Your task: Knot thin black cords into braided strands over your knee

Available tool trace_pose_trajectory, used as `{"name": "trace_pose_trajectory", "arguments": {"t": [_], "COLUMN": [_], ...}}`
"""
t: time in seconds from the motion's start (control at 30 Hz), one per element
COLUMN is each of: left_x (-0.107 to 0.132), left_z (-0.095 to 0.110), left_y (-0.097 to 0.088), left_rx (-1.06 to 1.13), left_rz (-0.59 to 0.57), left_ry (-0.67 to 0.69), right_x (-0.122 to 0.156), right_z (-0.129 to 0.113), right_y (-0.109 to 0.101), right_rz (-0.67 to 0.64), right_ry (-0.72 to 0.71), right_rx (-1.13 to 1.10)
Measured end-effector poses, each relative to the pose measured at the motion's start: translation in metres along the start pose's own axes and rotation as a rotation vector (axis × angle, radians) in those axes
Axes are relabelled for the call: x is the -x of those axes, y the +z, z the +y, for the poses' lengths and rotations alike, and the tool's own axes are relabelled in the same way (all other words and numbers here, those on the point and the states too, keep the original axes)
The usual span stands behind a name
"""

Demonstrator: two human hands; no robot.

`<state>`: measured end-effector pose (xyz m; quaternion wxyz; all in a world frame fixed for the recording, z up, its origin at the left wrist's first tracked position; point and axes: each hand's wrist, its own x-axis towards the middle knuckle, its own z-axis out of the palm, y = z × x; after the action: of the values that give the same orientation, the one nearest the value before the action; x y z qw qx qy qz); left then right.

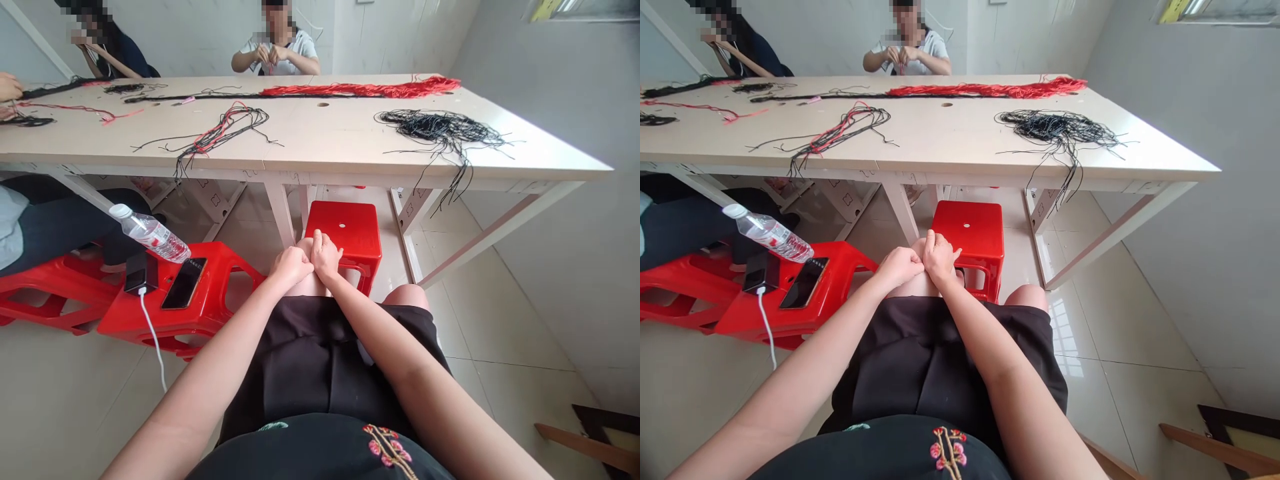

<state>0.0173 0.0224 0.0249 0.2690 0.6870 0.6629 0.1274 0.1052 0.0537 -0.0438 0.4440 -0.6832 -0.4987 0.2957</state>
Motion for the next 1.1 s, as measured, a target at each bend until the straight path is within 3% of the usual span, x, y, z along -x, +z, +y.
{"name": "trace_pose_trajectory", "arguments": {"t": [0.17, 0.23, 0.3, 0.43, 0.6, 0.7, 0.87, 1.1], "left_x": [0.005, 0.012, 0.021, 0.040, 0.054, 0.057, 0.061, 0.065], "left_z": [-0.011, -0.014, -0.013, -0.002, 0.009, 0.010, 0.014, 0.019], "left_y": [-0.003, -0.004, -0.005, -0.005, -0.008, -0.010, -0.008, -0.006], "left_rx": [0.336, 0.464, 0.598, 0.984, 1.197, 1.308, 1.466, 1.571], "left_rz": [0.015, 0.014, 0.005, -0.028, -0.051, -0.077, -0.118, -0.103], "left_ry": [-0.049, -0.074, -0.090, -0.132, -0.223, -0.211, -0.228, -0.276], "right_x": [0.006, 0.022, 0.044, 0.082, 0.091, 0.093, 0.099, 0.102], "right_z": [-0.007, -0.008, -0.008, -0.012, -0.020, -0.026, -0.031, -0.032], "right_y": [-0.018, -0.034, -0.050, -0.067, -0.067, -0.070, -0.075, -0.080], "right_rz": [0.056, 0.133, 0.229, 0.146, 0.008, -0.055, -0.013, -0.063], "right_ry": [-0.100, -0.225, -0.437, -0.621, -0.504, -0.421, -0.381, -0.373], "right_rx": [-0.046, -0.078, -0.128, -0.166, -0.329, -0.443, -0.417, -0.452]}}
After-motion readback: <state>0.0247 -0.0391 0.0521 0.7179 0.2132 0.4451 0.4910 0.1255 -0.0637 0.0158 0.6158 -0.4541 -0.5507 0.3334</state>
